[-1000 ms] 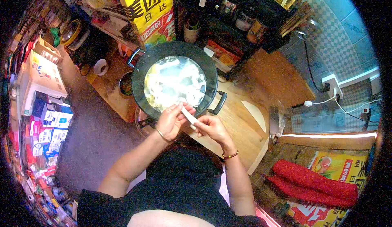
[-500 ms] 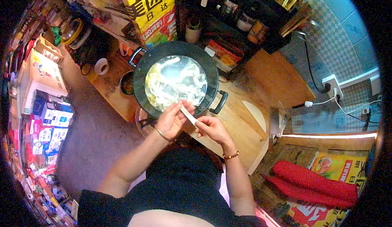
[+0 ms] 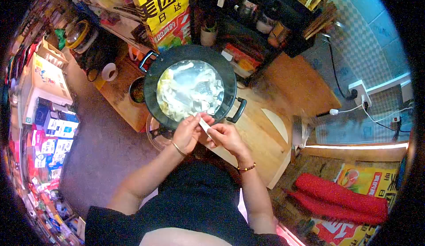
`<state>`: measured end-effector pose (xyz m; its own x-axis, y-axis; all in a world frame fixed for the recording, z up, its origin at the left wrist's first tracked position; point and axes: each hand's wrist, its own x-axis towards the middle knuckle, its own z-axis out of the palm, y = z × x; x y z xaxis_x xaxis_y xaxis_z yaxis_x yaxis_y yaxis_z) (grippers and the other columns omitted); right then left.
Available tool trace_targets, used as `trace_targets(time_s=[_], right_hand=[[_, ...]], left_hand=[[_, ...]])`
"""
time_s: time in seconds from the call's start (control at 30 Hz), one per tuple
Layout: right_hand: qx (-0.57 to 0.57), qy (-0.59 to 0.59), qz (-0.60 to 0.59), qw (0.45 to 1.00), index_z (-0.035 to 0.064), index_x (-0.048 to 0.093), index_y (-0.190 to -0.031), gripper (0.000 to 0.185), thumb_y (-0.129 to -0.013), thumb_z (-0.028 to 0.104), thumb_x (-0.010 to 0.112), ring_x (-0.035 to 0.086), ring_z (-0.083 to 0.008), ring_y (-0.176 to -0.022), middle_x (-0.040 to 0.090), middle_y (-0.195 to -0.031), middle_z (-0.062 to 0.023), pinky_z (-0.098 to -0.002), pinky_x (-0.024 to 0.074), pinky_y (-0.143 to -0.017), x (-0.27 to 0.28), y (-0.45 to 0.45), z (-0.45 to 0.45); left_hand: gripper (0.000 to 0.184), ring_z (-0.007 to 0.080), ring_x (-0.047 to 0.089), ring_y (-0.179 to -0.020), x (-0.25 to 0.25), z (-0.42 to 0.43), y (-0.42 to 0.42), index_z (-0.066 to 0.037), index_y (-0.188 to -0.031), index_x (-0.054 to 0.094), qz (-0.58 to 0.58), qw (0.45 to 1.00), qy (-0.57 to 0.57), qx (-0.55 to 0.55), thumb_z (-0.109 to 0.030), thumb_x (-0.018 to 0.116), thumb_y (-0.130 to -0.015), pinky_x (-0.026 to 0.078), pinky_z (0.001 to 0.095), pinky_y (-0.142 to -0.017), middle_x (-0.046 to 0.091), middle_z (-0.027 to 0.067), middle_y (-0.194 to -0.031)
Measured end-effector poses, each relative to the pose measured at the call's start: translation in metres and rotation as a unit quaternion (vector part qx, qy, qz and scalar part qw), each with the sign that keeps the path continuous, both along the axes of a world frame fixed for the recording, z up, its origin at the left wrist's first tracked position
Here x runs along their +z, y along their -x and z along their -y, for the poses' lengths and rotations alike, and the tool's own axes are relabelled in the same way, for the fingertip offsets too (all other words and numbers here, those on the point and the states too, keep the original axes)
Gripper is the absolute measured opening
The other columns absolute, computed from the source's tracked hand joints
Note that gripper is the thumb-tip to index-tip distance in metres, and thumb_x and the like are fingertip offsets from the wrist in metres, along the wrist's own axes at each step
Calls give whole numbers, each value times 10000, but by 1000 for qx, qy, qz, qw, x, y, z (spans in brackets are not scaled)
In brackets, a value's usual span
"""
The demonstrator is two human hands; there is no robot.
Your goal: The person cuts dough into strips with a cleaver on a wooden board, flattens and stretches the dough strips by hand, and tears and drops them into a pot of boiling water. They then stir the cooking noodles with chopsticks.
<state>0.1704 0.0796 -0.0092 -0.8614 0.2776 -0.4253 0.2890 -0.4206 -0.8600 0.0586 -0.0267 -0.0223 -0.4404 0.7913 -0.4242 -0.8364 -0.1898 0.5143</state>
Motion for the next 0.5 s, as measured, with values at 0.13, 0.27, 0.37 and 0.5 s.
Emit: trace_targets(time_s=[0.13, 0.27, 0.37, 0.5], right_hand=[[23, -57, 33, 998, -11, 582, -839, 140, -839, 126, 555, 553, -88, -540, 587, -658, -47, -201, 458, -489, -3, -6, -2], [5, -57, 23, 998, -4, 592, -806, 131, -830, 122, 565, 551, -86, -521, 588, -635, -52, -198, 453, -464, 0, -13, -6], [21, -52, 48, 997, -5, 585, -817, 156, -841, 146, 558, 537, -80, -497, 574, -612, -24, -188, 441, -445, 2, -14, -9], [5, 1, -9, 1000, -11, 580, -829, 169, -854, 150, 536, 548, -85, -538, 587, -669, -35, -196, 451, -482, -3, -7, -7]], left_hand=[[248, 242, 584, -895, 8, 3, 17, 21, -1012, 474, -13, 999, 34, 40, -197, 422, -904, 486, 355, -803, 576, 154, -942], [230, 252, 602, -851, 9, 5, 33, 21, -993, 477, -5, 996, 28, 81, -184, 429, -901, 504, 370, -782, 578, 153, -941], [273, 243, 587, -892, 13, 6, 42, 10, -1030, 465, -38, 995, 43, 86, -228, 393, -915, 488, 363, -796, 576, 145, -962], [388, 171, 571, -862, 9, 4, 29, -23, -1086, 445, 58, 998, 18, -20, -362, 372, -913, 474, 298, -724, 579, 106, -951]])
